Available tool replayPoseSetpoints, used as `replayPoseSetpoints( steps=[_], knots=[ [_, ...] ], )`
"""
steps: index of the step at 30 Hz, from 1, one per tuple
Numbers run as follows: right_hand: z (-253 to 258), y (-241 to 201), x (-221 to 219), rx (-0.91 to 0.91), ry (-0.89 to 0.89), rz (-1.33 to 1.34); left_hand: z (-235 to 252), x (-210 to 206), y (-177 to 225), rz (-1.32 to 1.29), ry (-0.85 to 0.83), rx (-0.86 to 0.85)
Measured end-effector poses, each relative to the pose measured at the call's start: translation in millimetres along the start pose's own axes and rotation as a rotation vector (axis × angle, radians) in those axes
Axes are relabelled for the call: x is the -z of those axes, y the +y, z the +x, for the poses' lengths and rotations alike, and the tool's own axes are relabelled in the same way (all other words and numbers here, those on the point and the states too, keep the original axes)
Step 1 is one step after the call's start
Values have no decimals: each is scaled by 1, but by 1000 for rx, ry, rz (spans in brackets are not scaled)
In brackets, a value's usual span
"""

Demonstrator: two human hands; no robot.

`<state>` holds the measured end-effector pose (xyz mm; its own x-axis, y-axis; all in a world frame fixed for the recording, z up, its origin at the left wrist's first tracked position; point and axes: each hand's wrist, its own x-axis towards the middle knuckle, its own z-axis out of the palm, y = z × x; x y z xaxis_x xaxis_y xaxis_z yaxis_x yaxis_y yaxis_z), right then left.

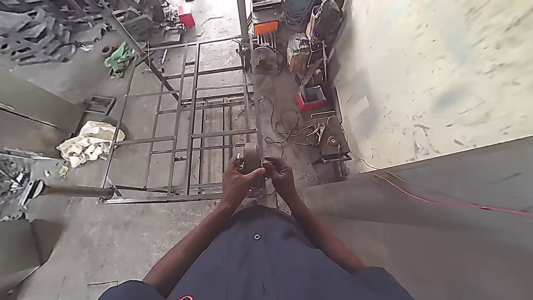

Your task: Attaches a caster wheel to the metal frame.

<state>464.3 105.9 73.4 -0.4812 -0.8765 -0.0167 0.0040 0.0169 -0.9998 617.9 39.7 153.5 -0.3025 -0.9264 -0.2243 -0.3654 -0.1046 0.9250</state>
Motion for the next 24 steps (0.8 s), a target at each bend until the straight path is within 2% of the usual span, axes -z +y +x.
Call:
replayPoseSetpoints(
  steps=[2, 8, 17, 24],
  knots=[
    [-1, 2, -4, -1, 61, 80, -1, 3, -2, -33, -23, -14],
    [-6, 1, -11, 58, 168, 82, -5, 15, -12, -289, -68, -11],
    [-7, -3, -18, 43, 227, 12, -7, 15, -15, -215, -31, -53],
    [-6, -2, -20, -16, 242, 39, -4, 18, -18, -353, -75, -51]
  ],
)
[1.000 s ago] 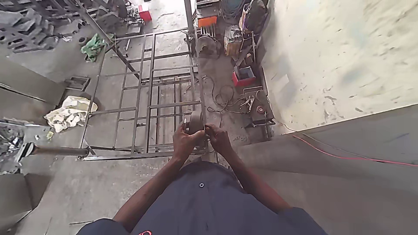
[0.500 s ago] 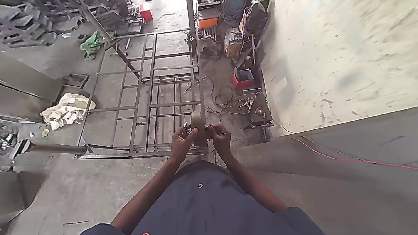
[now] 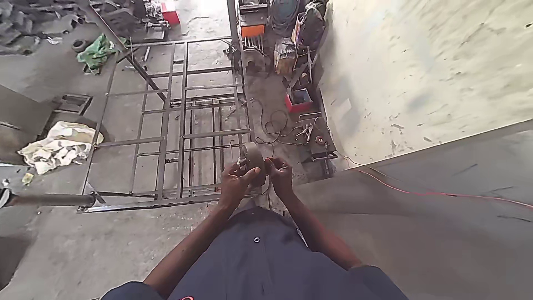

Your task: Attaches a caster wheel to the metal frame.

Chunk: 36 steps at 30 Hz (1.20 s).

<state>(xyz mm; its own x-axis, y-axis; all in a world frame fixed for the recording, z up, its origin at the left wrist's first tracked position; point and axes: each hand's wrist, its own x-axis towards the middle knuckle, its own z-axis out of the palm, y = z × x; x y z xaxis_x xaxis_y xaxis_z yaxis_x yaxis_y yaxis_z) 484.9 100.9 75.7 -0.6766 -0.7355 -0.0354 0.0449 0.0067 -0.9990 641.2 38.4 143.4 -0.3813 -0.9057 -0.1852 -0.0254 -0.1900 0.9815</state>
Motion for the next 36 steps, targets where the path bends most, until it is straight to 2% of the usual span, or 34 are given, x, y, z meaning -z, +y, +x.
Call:
replayPoseSetpoints(
  steps=[6, 9, 13, 16, 20, 26, 30, 33, 36],
  knots=[
    [2, 4, 2, -72, -37, 73, 14, 18, -32, -340, -29, 91],
    [3, 1, 3, -64, -53, 16, 22, 17, -35, -279, -55, 115],
    [2, -8, 4, 11, -94, -198, 33, 19, -40, -167, -60, 119],
    [4, -10, 5, 80, -124, -433, 36, 20, -48, -202, -74, 147],
    [4, -13, 1, 160, -154, -611, 37, 19, -46, -220, -86, 118],
    [15, -6, 1, 108, -221, -550, 41, 22, -38, -166, -100, 151],
    [18, -11, 9, 4, -276, -541, 40, 19, -40, -163, -69, 162],
    [11, -13, 17, -52, -201, -574, 41, 20, -43, -151, -59, 157],
    [-7, -17, 18, -23, -159, -528, 40, 21, -43, -130, -59, 160]
  ],
)
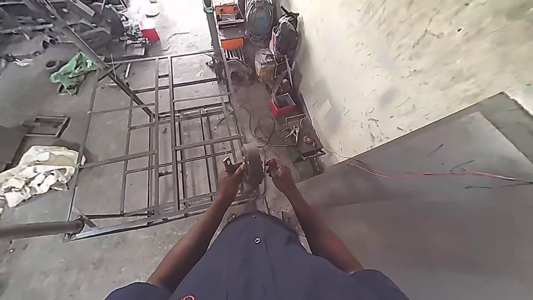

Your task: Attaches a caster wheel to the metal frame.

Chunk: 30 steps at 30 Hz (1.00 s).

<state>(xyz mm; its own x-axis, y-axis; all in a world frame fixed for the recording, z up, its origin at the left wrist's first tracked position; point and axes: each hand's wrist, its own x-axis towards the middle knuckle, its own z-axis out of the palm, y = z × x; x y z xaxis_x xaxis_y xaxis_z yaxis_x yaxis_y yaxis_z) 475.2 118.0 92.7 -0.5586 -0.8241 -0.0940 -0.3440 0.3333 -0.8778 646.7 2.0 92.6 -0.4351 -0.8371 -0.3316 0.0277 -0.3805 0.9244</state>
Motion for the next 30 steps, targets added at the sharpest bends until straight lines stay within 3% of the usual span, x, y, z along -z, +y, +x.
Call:
replayPoseSetpoints(
  steps=[3, 5, 10, 16, 24, 27, 30],
  knots=[
    [-21, -9, -2, 122, 25, 99, 1, 0, 0, 32, 21, -3],
    [-33, -17, -6, 218, 60, -26, 1, 1, 0, 48, 22, -12],
    [-49, -48, -19, 144, 100, -380, 1, 5, -1, 41, -27, -38],
    [-47, -54, -28, 109, 170, -385, 0, 11, 4, 107, -85, -46],
    [-47, -54, -27, 81, 150, -341, -9, 33, -7, -206, -331, 88],
    [-47, -53, -27, 84, 147, -352, -12, 37, -13, -317, -337, 113],
    [-47, -54, -25, 77, 139, -342, -10, 33, -17, -212, -304, 76]
  ],
)
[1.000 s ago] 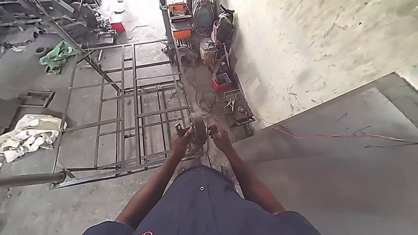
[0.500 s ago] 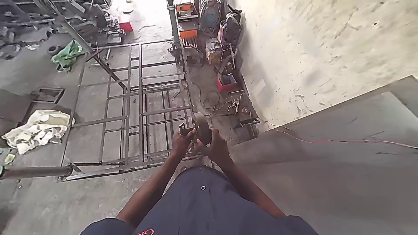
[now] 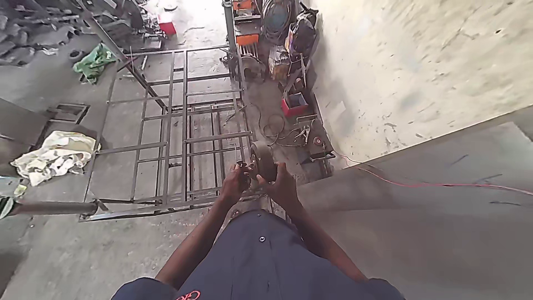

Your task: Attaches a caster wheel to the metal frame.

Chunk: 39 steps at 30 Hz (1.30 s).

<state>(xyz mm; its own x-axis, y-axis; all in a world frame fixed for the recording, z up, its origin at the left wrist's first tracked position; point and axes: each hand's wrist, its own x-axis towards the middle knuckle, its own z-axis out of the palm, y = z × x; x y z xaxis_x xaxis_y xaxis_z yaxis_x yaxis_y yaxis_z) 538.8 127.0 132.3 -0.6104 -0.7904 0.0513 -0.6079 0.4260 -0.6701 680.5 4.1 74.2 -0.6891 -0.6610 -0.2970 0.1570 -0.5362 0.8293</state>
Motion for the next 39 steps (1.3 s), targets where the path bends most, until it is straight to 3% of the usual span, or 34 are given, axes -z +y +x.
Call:
replayPoseSetpoints(
  steps=[4, 11, 19, 28, 39],
  knots=[
    [0, -2, 1, -14, -17, 10, 5, -7, -5, 120, 79, -99],
    [-1, -3, 1, -6, -10, 24, 8, -1, -3, 219, 0, -241],
    [0, -3, 2, 2, -8, 15, 15, -2, 16, 676, 83, -245],
    [-2, -1, 1, -16, 9, 42, 16, -1, 24, 600, 45, -220],
    [-2, 2, -1, -12, 16, 77, 25, 8, 31, 828, 19, -204]
  ],
)
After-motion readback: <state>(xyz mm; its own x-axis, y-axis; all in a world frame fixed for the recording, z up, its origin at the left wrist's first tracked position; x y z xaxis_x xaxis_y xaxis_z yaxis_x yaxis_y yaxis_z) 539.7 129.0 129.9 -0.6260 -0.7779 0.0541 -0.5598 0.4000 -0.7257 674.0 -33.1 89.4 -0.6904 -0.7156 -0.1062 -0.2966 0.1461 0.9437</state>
